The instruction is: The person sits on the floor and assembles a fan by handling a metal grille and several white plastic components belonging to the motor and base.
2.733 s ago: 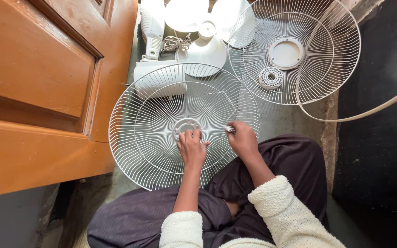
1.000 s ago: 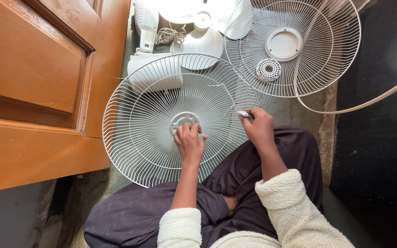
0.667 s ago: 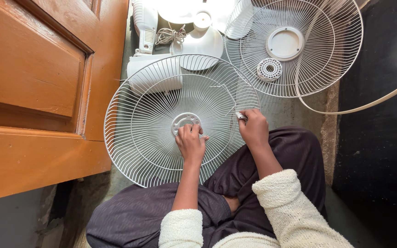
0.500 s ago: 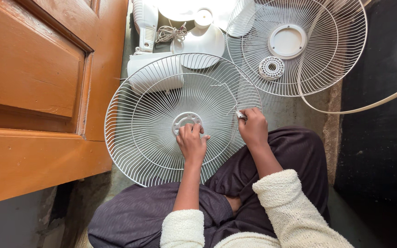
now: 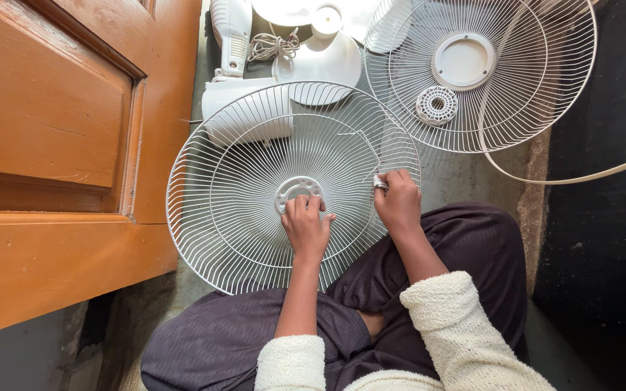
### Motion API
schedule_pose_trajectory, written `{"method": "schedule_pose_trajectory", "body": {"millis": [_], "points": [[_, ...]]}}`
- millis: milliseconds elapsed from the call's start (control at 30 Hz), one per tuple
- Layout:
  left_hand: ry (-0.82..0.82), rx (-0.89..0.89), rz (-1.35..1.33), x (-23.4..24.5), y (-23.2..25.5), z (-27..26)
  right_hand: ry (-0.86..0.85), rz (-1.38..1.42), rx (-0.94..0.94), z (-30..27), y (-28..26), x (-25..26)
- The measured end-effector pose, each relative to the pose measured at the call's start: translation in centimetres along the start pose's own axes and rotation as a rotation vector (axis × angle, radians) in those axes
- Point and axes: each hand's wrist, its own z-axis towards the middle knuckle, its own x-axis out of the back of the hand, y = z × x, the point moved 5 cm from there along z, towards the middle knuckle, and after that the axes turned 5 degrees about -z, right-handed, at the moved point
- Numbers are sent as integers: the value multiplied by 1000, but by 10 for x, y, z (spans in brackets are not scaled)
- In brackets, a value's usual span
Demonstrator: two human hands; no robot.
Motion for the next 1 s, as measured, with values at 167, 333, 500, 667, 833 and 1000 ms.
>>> {"method": "schedule_pose_trajectory", "body": {"millis": [167,333,500,667,833,1000], "points": [[-6,-6,-10,2,2,1,11,14,72,-2,-12,-5],[-19,-5,-13,4,4,0,4,55,112,-7,-26,-13],[-7,-17,-11,2,3,-2,30,89,177,-10,-35,-13],[2,-36,11,-9,-3,-6,33,81,230,-14,-41,-16],[0,-37,-20,-15,-9,-10,29,110,255,-17,-47,-17],[13,-53,-23,-14,-6,-11,49,152,339,-25,-58,-14]]}}
